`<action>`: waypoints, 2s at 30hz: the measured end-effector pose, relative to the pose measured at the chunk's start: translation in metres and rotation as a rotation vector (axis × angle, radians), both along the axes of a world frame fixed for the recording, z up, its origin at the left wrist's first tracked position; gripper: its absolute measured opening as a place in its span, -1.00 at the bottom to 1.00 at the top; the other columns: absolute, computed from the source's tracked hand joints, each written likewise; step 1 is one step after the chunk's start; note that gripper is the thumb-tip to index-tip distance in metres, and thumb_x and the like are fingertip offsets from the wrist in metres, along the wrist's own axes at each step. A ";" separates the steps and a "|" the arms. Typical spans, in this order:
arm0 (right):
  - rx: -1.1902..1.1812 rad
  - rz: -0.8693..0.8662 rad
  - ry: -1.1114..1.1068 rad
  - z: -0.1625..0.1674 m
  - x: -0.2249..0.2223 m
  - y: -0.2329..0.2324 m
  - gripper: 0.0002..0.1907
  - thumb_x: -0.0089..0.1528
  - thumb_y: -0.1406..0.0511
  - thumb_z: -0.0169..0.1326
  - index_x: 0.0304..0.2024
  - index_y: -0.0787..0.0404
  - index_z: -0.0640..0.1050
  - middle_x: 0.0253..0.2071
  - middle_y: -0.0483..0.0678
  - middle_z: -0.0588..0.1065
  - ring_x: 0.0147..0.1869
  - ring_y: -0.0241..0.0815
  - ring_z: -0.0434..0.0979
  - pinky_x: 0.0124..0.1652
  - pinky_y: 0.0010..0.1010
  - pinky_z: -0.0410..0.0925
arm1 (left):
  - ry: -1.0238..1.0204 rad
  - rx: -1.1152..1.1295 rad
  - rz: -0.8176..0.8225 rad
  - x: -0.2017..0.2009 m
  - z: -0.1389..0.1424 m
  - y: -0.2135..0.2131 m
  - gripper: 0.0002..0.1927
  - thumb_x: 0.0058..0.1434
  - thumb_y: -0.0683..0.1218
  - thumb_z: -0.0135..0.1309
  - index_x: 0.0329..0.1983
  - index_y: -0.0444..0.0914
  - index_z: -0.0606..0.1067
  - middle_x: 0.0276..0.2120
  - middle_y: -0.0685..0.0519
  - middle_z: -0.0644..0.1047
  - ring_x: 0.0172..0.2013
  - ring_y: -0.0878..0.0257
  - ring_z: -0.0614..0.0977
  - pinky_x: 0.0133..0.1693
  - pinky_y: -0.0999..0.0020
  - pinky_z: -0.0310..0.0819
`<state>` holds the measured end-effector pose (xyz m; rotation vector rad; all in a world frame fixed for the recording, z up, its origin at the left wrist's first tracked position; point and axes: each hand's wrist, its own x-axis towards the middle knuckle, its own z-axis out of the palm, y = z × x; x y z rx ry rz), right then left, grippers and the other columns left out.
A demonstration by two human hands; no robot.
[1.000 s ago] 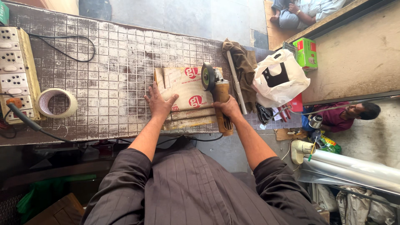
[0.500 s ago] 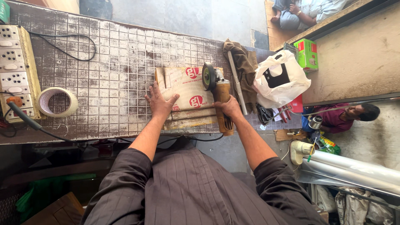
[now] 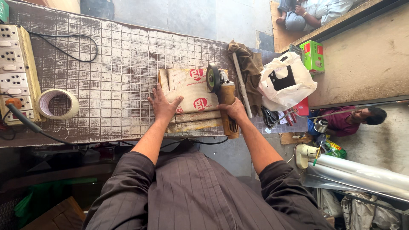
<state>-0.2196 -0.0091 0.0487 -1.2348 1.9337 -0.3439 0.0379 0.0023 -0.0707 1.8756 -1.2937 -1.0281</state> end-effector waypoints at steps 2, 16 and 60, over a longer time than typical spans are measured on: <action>0.002 -0.003 -0.019 -0.001 -0.001 -0.001 -0.36 -0.07 0.16 0.41 0.01 0.30 0.57 -0.15 0.03 0.65 -0.12 -0.20 0.66 -0.10 -0.34 0.48 | -0.001 -0.001 -0.002 0.000 -0.002 0.000 0.29 0.02 0.41 0.28 0.55 -0.29 -0.13 0.45 -0.39 0.07 0.53 -0.08 -0.08 0.44 -0.11 -0.59; -0.087 0.011 0.053 -0.014 -0.012 0.002 -0.06 -0.09 0.15 0.41 0.29 0.28 0.36 0.04 0.10 0.58 0.09 -0.08 0.62 0.06 -0.30 0.44 | -0.043 -0.012 0.027 -0.002 -0.016 -0.002 0.31 -0.02 0.44 0.27 0.56 -0.29 -0.10 0.45 -0.32 0.12 0.52 -0.05 -0.02 0.45 -0.08 -0.47; -0.024 0.012 0.100 -0.005 -0.006 -0.010 -0.33 -0.05 0.20 0.42 0.05 0.28 0.50 -0.14 0.01 0.61 -0.14 -0.19 0.64 -0.12 -0.32 0.48 | -0.054 0.041 0.004 -0.001 -0.009 -0.002 0.31 0.00 0.44 0.25 0.55 -0.27 -0.15 0.49 -0.20 0.08 0.53 0.05 -0.06 0.46 -0.06 -0.54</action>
